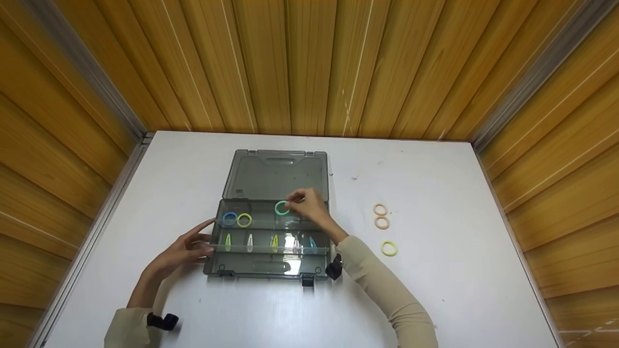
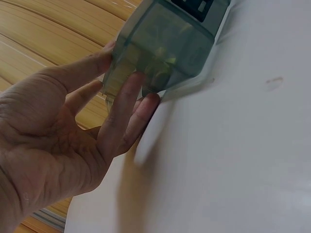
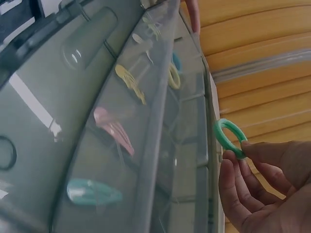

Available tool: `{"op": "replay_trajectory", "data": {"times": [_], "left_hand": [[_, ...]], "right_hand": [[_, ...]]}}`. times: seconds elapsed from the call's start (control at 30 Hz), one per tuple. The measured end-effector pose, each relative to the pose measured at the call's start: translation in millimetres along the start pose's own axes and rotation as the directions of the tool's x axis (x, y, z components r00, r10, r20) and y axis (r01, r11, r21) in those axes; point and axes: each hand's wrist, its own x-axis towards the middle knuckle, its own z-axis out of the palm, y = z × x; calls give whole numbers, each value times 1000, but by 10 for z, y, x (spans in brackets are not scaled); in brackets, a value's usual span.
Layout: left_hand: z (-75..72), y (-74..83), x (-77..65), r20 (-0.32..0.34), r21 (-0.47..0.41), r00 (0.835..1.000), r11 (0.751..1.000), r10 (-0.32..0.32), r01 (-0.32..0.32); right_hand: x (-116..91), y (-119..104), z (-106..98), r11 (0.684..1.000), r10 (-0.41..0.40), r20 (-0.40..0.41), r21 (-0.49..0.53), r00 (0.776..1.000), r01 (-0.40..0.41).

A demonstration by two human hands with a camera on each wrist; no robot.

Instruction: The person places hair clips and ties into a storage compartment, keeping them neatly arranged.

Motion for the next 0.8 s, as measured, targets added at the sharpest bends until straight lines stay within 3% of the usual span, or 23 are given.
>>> {"op": "replay_trajectory", "data": {"times": [0.47,0.63,0.8], "left_hand": [[-7,-10,17,4,2,1000,1000,18,-18],[-6,2,20,12,-11,1000,1000,23,-22],[-7,-1,15,19,-20,1000,1000,12,-12]], "right_hand": [[91,27,449,997,-72,44,8,996,72],[99,18,547,993,-102,40,-54,994,104],[149,15,620,991,-82,47,-103,995,87]]}}
